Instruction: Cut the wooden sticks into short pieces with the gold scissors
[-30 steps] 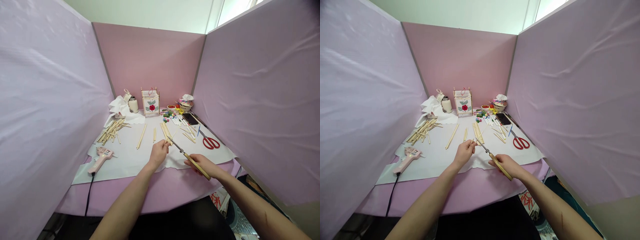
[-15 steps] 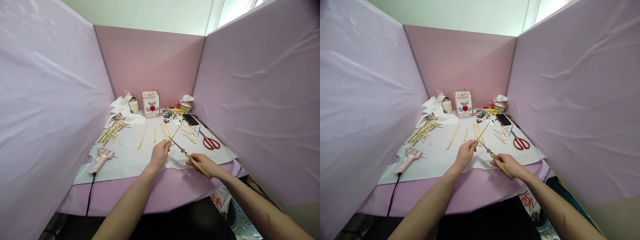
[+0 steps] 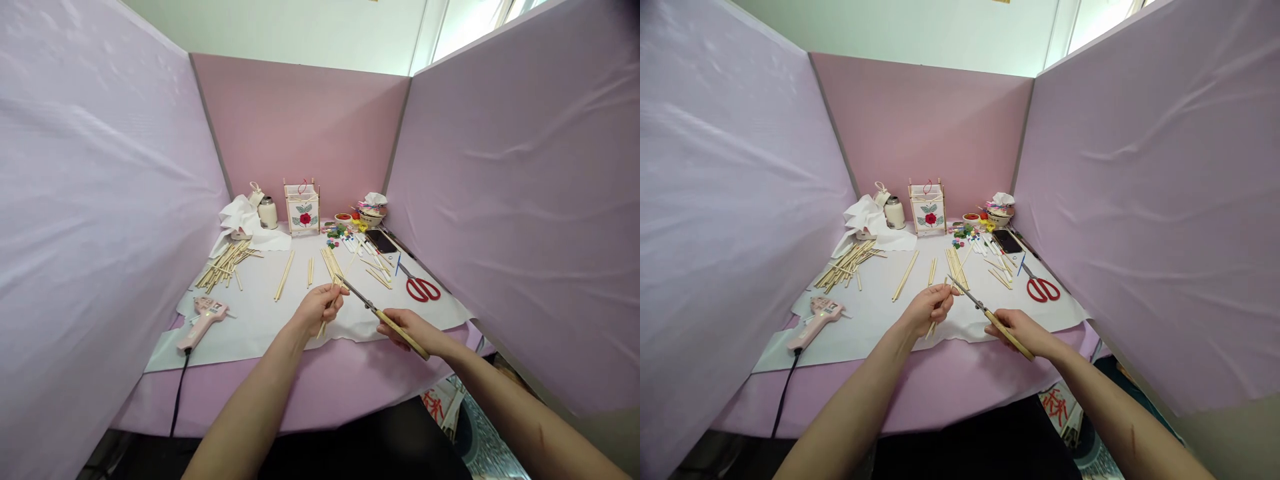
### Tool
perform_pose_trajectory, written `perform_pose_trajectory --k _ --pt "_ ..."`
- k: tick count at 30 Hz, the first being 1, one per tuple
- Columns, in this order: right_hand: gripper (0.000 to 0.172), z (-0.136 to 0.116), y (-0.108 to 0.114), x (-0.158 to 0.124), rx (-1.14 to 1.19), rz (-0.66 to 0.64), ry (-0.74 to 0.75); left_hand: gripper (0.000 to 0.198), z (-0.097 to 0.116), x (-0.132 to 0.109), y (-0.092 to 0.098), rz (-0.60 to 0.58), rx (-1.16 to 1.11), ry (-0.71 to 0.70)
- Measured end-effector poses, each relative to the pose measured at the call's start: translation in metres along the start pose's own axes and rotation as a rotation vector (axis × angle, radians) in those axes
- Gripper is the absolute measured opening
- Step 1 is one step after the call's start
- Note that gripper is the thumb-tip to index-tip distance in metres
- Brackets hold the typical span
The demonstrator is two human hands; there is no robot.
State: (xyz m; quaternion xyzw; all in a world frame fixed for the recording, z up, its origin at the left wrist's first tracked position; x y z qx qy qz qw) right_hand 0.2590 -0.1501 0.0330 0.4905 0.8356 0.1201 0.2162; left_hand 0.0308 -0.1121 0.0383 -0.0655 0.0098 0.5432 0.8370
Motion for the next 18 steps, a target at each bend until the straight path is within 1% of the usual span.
perform_pose_trajectory --k 3,4,5,6,8,10,14,18 --pt "0.047 0.000 -0.006 0.006 -0.041 0.079 -0.029 0.031 -0.003 0.001 -0.003 0.374 0.433 -0.196" --pt "0.047 0.000 -0.008 0.007 -0.054 0.095 -0.030 0.032 -0.004 0.001 -0.004 0.468 0.578 -0.252" --pt "0.046 -0.001 -0.010 0.008 -0.064 0.102 -0.031 0.033 -0.006 0.001 -0.005 0.530 0.705 -0.293" --pt "0.046 -0.002 -0.012 0.009 -0.074 0.107 -0.033 0.033 -0.007 0.001 -0.005 0.565 0.807 -0.321" --pt "0.046 -0.006 -0.014 0.009 -0.096 0.114 -0.038 0.032 -0.009 0.001 -0.005 0.579 0.945 -0.352" --pt "0.046 -0.012 -0.014 0.008 -0.117 0.127 -0.035 0.029 -0.011 0.002 -0.006 0.548 1.007 -0.387" --pt "0.045 -0.022 -0.013 0.004 -0.142 0.129 -0.032 0.025 -0.012 0.000 -0.011 0.490 0.956 -0.449" --pt "0.045 -0.024 -0.011 -0.001 -0.147 0.111 -0.049 0.028 -0.009 -0.001 -0.012 0.457 0.916 -0.437"
Point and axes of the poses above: each hand's wrist, its own x-axis towards the middle knuckle, its own y-axis out of the back of the hand, z = x × y, the point moved 1 cm from there along x, towards the middle knuckle, and after that the axes turned 6 degrees about x, right-handed, at the moved point
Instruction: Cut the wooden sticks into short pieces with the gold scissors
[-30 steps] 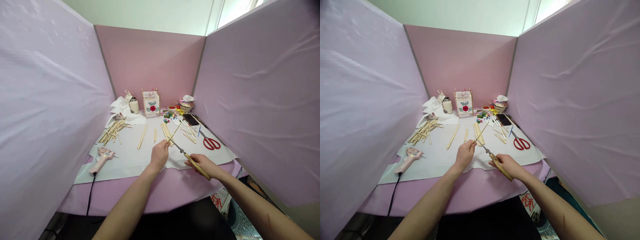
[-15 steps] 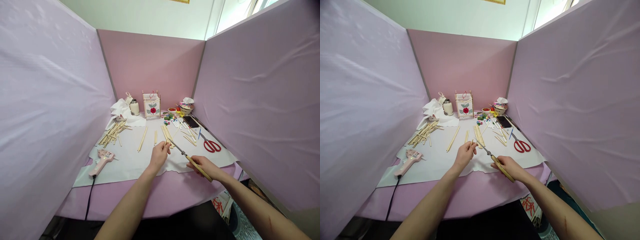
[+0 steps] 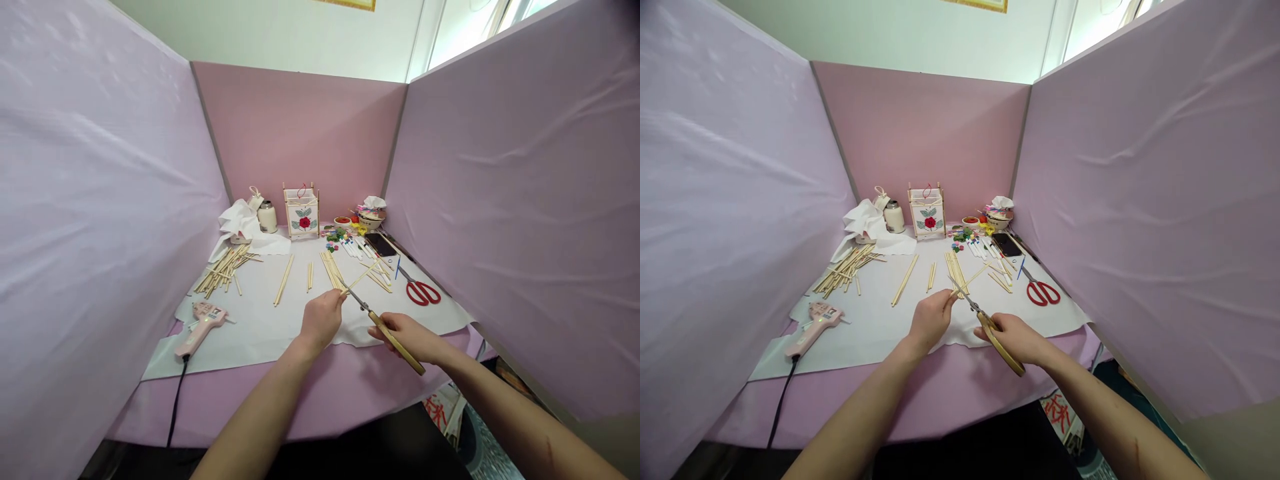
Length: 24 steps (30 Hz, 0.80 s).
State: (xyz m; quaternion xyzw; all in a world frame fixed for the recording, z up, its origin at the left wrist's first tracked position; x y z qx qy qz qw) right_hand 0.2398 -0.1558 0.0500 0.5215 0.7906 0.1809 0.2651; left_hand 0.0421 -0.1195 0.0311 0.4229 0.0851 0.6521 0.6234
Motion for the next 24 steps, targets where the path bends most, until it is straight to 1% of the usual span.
perform_pose_trajectory --k 3,6,8,11,13,14,15,16,17,18,20,21,22,24 --pt "0.044 0.001 0.002 -0.003 -0.012 -0.002 -0.001 0.030 0.002 0.003 0.003 -0.085 -0.090 0.028" --pt "0.039 0.002 0.005 -0.005 -0.021 0.001 0.035 0.028 0.003 0.006 0.008 -0.209 -0.317 0.137" --pt "0.034 0.003 0.006 -0.006 -0.015 -0.004 0.076 0.030 0.001 0.007 0.012 -0.343 -0.546 0.239" --pt "0.029 0.008 0.007 -0.006 0.014 -0.047 0.143 0.031 -0.004 0.007 0.016 -0.620 -0.890 0.375" --pt "0.028 0.012 0.007 -0.005 0.030 -0.075 0.177 0.028 -0.006 0.006 0.016 -0.749 -1.013 0.431" --pt "0.029 0.014 0.007 -0.004 0.032 -0.071 0.184 0.028 -0.007 0.006 0.014 -0.768 -1.029 0.445" --pt "0.029 0.015 0.006 -0.003 0.030 -0.054 0.181 0.028 -0.007 0.006 0.012 -0.742 -1.012 0.448" --pt "0.031 0.016 0.005 -0.002 0.027 -0.027 0.169 0.029 -0.006 0.005 0.010 -0.676 -0.959 0.439" --pt "0.033 0.018 0.003 0.000 0.025 0.002 0.149 0.031 -0.005 0.005 0.006 -0.570 -0.868 0.415" --pt "0.035 0.018 0.001 0.002 0.026 0.030 0.123 0.032 -0.004 0.005 0.003 -0.438 -0.738 0.374" --pt "0.040 0.020 -0.004 0.006 0.039 0.065 0.065 0.030 -0.001 0.004 -0.002 -0.190 -0.409 0.255" --pt "0.042 0.020 -0.007 0.009 0.053 0.071 0.038 0.029 0.000 0.003 -0.004 -0.108 -0.247 0.196" --pt "0.044 0.020 -0.009 0.011 0.072 0.070 0.015 0.028 0.000 0.002 -0.006 -0.057 -0.108 0.148" --pt "0.046 0.021 -0.013 0.013 0.119 0.049 -0.025 0.027 -0.002 0.002 -0.008 -0.024 0.071 0.096"
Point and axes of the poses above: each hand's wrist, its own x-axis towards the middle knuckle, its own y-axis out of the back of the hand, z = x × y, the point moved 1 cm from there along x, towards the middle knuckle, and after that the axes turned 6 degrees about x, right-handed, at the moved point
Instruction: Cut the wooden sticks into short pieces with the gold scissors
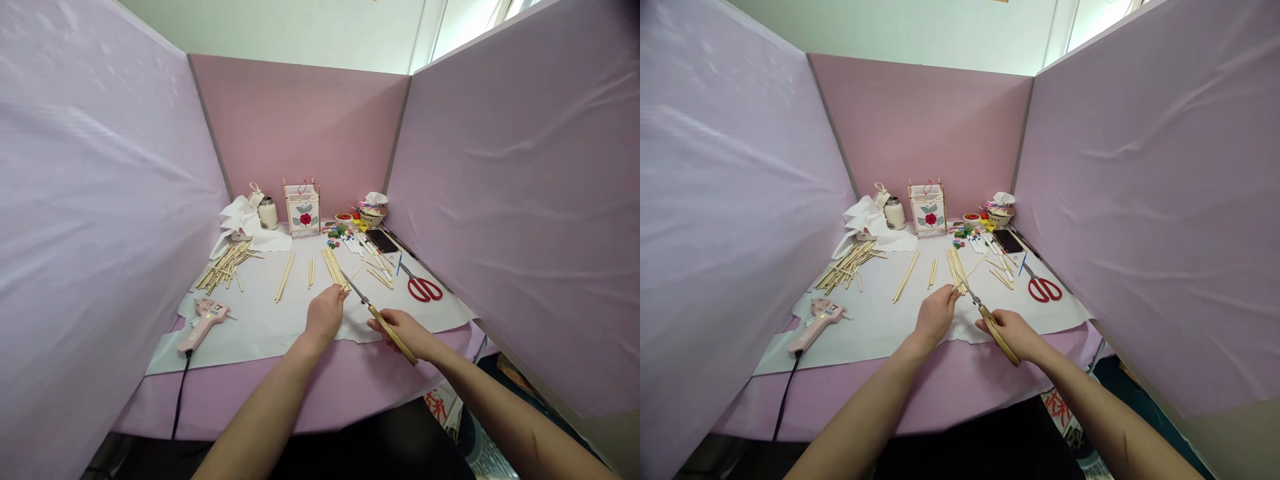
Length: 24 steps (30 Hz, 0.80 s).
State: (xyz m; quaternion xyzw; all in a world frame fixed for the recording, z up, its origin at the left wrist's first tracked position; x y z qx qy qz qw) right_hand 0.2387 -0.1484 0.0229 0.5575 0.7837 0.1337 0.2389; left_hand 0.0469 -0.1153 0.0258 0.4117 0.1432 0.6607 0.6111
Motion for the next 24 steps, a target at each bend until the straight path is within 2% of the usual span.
perform_pose_trajectory --k 2,5,7,10,12,14,15,17,21,22,24 --pt "0.047 0.001 -0.001 0.000 0.040 -0.037 -0.026 0.029 -0.003 0.001 0.000 0.001 0.039 -0.009" --pt "0.046 0.002 0.003 -0.004 0.037 -0.063 -0.026 0.028 -0.008 0.005 0.002 -0.088 -0.155 0.031" --pt "0.045 0.003 0.008 -0.008 0.024 -0.076 -0.012 0.025 -0.011 0.007 0.004 -0.240 -0.408 0.121" --pt "0.040 0.005 0.014 -0.013 0.046 -0.120 0.029 0.025 -0.015 0.009 0.008 -0.588 -0.829 0.283" --pt "0.036 0.006 0.017 -0.014 0.042 -0.129 0.084 0.024 -0.017 0.009 0.012 -0.788 -1.033 0.355" --pt "0.034 0.008 0.018 -0.013 0.008 -0.118 0.120 0.021 -0.017 0.010 0.014 -0.866 -1.110 0.393" --pt "0.034 0.008 0.018 -0.012 -0.010 -0.107 0.120 0.022 -0.016 0.010 0.013 -0.850 -1.099 0.398" --pt "0.036 0.008 0.017 -0.010 -0.043 -0.077 0.094 0.025 -0.013 0.009 0.010 -0.706 -0.981 0.374" --pt "0.041 0.003 0.012 -0.006 -0.098 -0.004 0.052 0.027 -0.005 0.003 0.001 -0.154 -0.454 0.166" --pt "0.042 0.002 0.011 -0.006 -0.108 0.004 0.048 0.027 -0.004 0.002 -0.001 -0.050 -0.325 0.106" --pt "0.043 -0.001 0.009 -0.005 -0.123 0.005 0.050 0.029 -0.002 0.000 -0.002 0.049 -0.172 0.026"
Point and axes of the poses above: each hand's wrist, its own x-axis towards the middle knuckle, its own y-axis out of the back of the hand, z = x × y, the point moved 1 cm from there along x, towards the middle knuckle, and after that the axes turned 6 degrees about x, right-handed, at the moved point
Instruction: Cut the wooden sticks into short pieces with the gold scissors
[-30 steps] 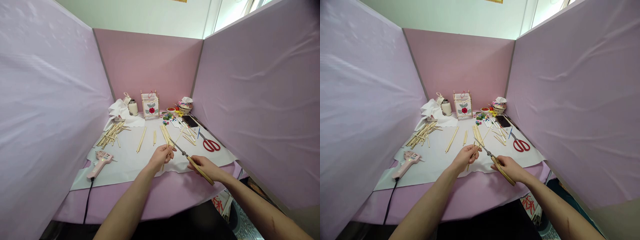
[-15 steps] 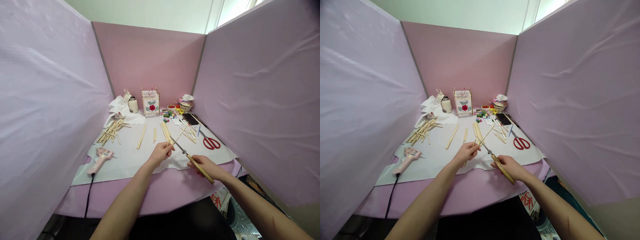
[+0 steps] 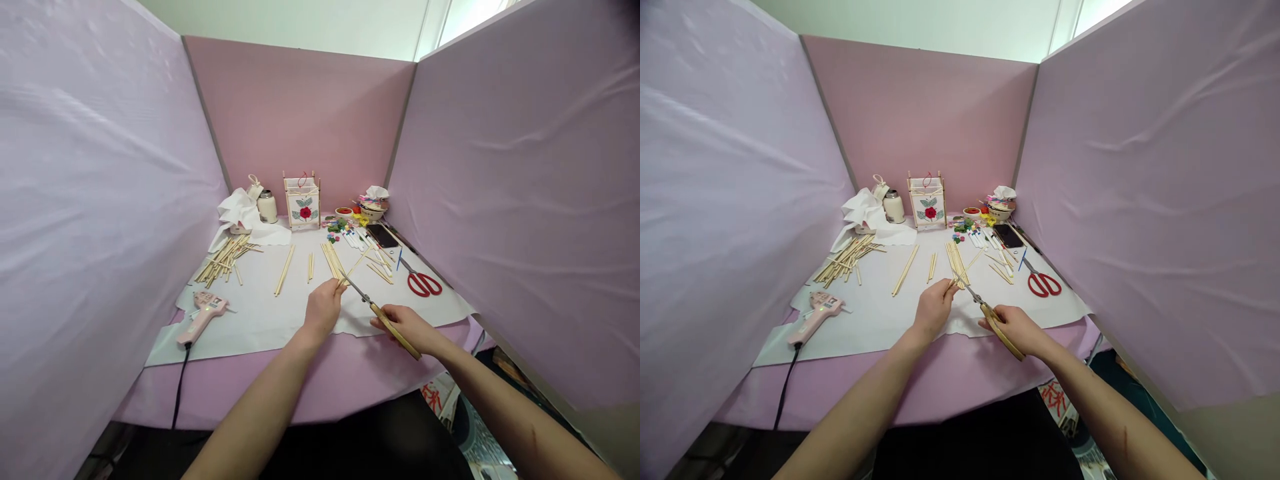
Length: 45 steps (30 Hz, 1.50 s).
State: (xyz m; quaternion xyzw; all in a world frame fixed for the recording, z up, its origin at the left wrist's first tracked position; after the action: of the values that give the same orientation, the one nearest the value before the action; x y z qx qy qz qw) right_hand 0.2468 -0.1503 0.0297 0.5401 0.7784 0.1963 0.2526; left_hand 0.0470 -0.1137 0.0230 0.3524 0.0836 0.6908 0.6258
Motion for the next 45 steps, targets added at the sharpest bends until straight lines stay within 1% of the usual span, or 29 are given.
perform_pose_trajectory --k 2,4,6,9,11,13,14,15,16,17,20,21,23,25,27,28,30,32,33,34,35,36,39,40,41,42,43,44,45 --pt "0.043 -0.002 0.000 -0.001 -0.006 -0.012 0.010 0.032 -0.001 0.001 0.001 -0.009 -0.022 -0.005" --pt "0.041 -0.001 0.002 -0.002 -0.001 -0.029 0.023 0.032 -0.002 0.004 0.003 -0.102 -0.195 0.054" --pt "0.039 0.001 0.005 -0.003 0.012 -0.045 0.042 0.028 -0.004 0.006 0.007 -0.267 -0.451 0.161" --pt "0.035 0.004 0.010 -0.006 0.046 -0.078 0.086 0.026 -0.008 0.009 0.013 -0.562 -0.811 0.316" --pt "0.033 0.007 0.013 -0.007 0.084 -0.113 0.111 0.026 -0.011 0.010 0.017 -0.711 -0.947 0.374" --pt "0.032 0.009 0.013 -0.008 0.123 -0.150 0.109 0.026 -0.012 0.010 0.018 -0.784 -0.973 0.401" --pt "0.033 0.009 0.013 -0.008 0.131 -0.156 0.097 0.027 -0.012 0.010 0.018 -0.779 -0.942 0.399" --pt "0.033 0.010 0.012 -0.007 0.127 -0.149 0.080 0.029 -0.011 0.009 0.017 -0.737 -0.878 0.385" --pt "0.034 0.010 0.012 -0.007 0.114 -0.130 0.064 0.030 -0.009 0.009 0.016 -0.656 -0.780 0.357" --pt "0.036 0.010 0.011 -0.006 0.094 -0.100 0.050 0.031 -0.007 0.008 0.014 -0.540 -0.651 0.312" --pt "0.039 0.007 0.007 -0.003 0.036 -0.005 0.030 0.030 0.001 0.004 0.009 -0.148 -0.201 0.103" --pt "0.040 0.006 0.005 -0.002 0.027 0.009 0.027 0.029 0.003 0.003 0.008 -0.061 -0.080 0.039" --pt "0.040 0.004 0.003 -0.002 0.020 0.014 0.028 0.028 0.004 0.001 0.005 0.016 0.046 -0.031" --pt "0.040 0.003 0.003 -0.002 0.016 -0.001 0.029 0.029 0.002 0.001 0.005 0.002 0.004 -0.014" --pt "0.039 0.005 0.005 -0.004 0.019 -0.018 0.031 0.028 -0.002 0.003 0.007 -0.112 -0.190 0.070" --pt "0.039 0.007 0.006 -0.005 0.027 -0.029 0.038 0.027 -0.004 0.005 0.009 -0.207 -0.323 0.133" --pt "0.036 0.010 0.010 -0.008 0.064 -0.064 0.066 0.028 -0.008 0.008 0.014 -0.464 -0.594 0.268" --pt "0.033 0.014 0.012 -0.010 0.115 -0.109 0.092 0.029 -0.009 0.009 0.019 -0.713 -0.790 0.370" --pt "0.032 0.015 0.013 -0.011 0.135 -0.127 0.090 0.028 -0.008 0.009 0.021 -0.788 -0.840 0.399" --pt "0.032 0.016 0.013 -0.011 0.144 -0.134 0.077 0.028 -0.007 0.009 0.022 -0.817 -0.857 0.411" --pt "0.033 0.016 0.013 -0.010 0.140 -0.127 0.058 0.029 -0.006 0.008 0.021 -0.785 -0.839 0.405" --pt "0.035 0.015 0.013 -0.010 0.124 -0.108 0.036 0.030 -0.004 0.007 0.019 -0.699 -0.779 0.384" --pt "0.040 0.010 0.009 -0.006 0.063 -0.026 -0.002 0.031 0.001 0.003 0.011 -0.296 -0.385 0.227" --pt "0.041 0.008 0.007 -0.006 0.054 -0.011 -0.006 0.030 0.003 0.001 0.008 -0.178 -0.228 0.162" --pt "0.041 0.006 0.005 -0.005 0.051 -0.007 -0.008 0.030 0.004 0.000 0.006 -0.090 -0.092 0.107" --pt "0.042 0.004 0.004 -0.005 0.054 -0.011 -0.011 0.030 0.005 -0.001 0.005 -0.039 0.002 0.065" --pt "0.042 0.004 0.002 -0.005 0.062 -0.022 -0.016 0.030 0.005 -0.002 0.005 -0.020 0.041 0.044" --pt "0.042 0.004 0.002 -0.006 0.074 -0.036 -0.023 0.030 0.005 -0.001 0.005 -0.031 0.026 0.050" --pt "0.042 0.005 0.002 -0.007 0.088 -0.050 -0.031 0.029 0.004 0.000 0.007 -0.073 -0.038 0.077"
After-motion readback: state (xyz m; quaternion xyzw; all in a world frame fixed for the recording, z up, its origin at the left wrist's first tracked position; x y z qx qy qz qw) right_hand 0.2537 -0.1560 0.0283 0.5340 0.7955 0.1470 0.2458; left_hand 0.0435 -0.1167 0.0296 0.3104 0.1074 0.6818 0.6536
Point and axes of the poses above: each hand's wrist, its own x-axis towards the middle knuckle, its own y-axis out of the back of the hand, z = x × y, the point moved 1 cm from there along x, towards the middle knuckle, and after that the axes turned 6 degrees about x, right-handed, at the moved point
